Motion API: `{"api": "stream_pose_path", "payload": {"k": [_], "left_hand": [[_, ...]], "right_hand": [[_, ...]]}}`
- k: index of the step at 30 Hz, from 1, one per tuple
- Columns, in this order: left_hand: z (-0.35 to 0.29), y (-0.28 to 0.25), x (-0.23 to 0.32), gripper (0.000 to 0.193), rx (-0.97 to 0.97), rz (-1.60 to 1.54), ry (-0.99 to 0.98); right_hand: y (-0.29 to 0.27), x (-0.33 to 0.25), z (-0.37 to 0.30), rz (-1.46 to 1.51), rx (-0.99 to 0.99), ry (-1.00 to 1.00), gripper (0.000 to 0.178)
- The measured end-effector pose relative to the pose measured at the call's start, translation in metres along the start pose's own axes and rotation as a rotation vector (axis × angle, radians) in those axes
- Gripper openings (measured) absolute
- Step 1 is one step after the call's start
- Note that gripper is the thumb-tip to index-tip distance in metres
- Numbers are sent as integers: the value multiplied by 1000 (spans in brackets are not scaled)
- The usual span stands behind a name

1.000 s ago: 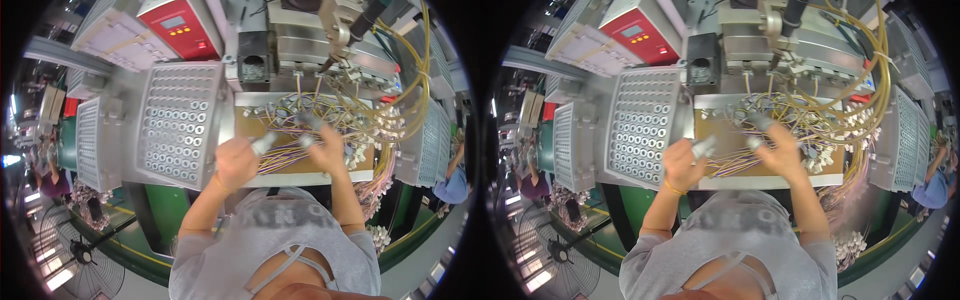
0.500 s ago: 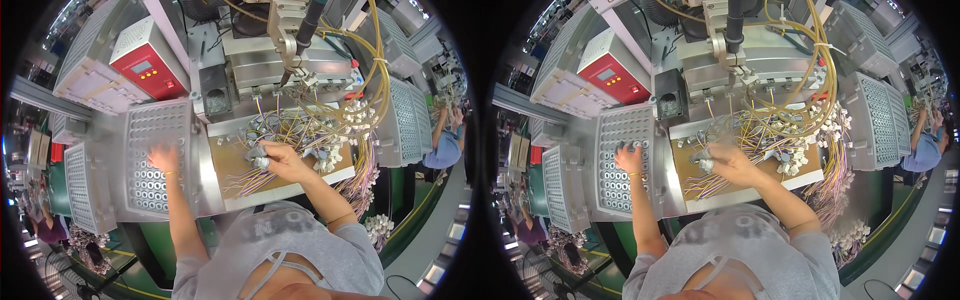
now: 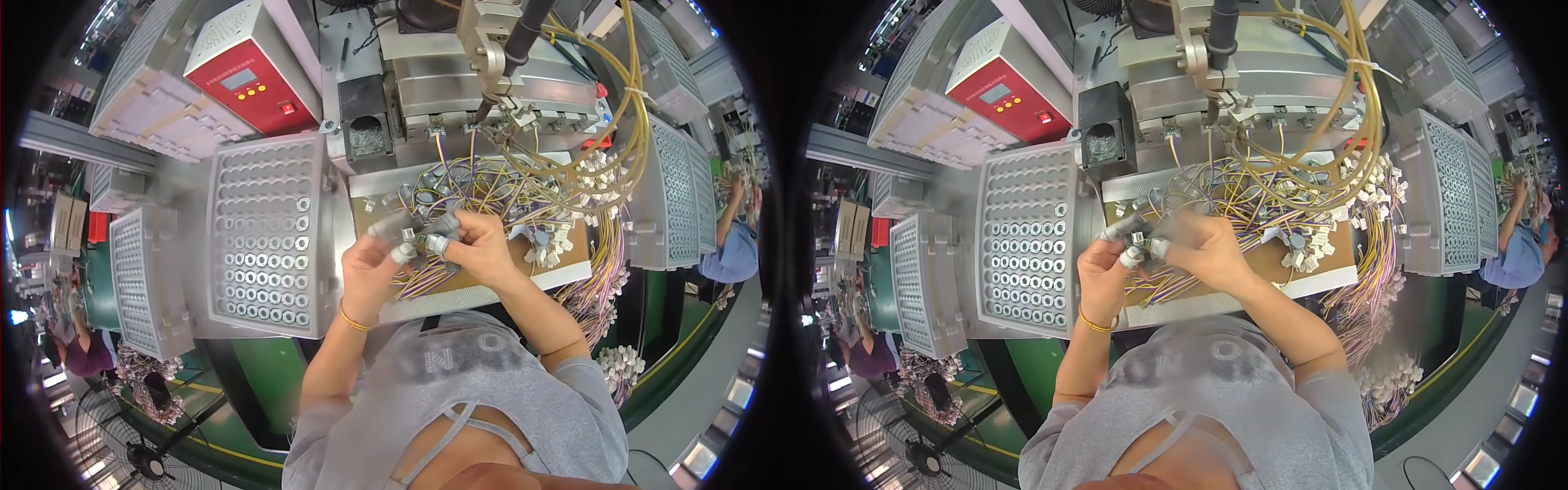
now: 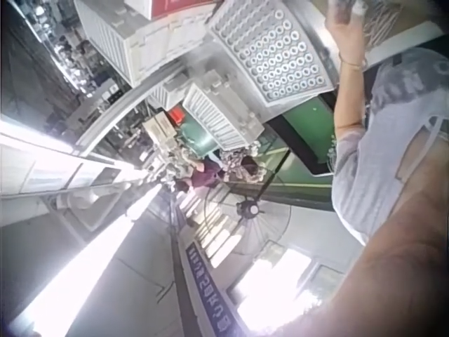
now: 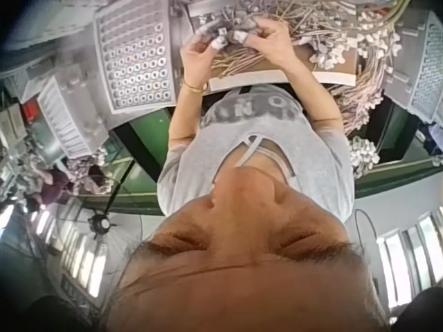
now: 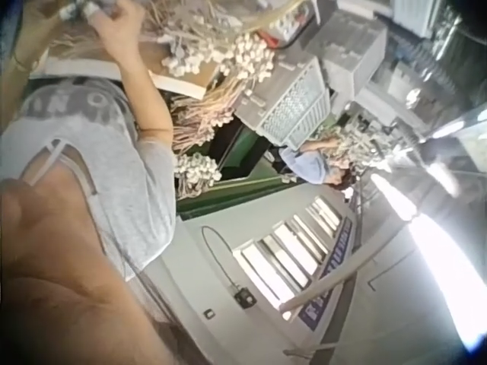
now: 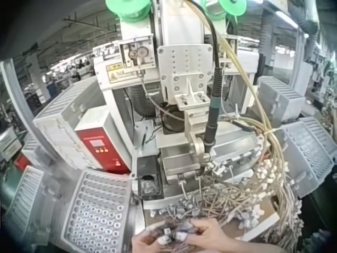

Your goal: The person hangs a document above the workstation, takes metal rings from a tray to attach them onto wire harness connectors by hand, inserts the terminals into a machine, and arranges the wire harnesses.

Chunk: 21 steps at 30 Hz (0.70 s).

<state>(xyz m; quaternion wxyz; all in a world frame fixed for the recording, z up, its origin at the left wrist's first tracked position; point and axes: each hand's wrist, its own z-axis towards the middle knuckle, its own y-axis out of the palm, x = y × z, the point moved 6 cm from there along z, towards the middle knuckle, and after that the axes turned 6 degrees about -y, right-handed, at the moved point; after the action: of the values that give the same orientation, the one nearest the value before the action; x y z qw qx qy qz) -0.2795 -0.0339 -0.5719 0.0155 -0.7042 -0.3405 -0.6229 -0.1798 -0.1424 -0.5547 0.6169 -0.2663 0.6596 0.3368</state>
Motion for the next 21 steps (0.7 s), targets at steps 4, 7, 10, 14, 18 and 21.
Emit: {"api": "stream_pose_path", "payload": {"k": [4,7,10,14,18,21], "left_hand": [[-3,8,3,36,-52,-15,8],[-5,15,6,38,-105,-16,56],[-8,15,6,40,-128,15,92],[-12,17,12,36,-101,116,163],[-9,20,14,31,-106,218,172],[-3,17,5,28,-65,77,59]], "right_hand": [[-2,6,-3,11,-19,-4,5],[-1,3,-2,61,25,-13,6],[0,-2,-1,13,7,-7,15],[-8,-4,1,-103,-71,28,17],[-6,-12,5,-317,-194,-32,11],[-4,0,4,-220,-212,3,4]]}}
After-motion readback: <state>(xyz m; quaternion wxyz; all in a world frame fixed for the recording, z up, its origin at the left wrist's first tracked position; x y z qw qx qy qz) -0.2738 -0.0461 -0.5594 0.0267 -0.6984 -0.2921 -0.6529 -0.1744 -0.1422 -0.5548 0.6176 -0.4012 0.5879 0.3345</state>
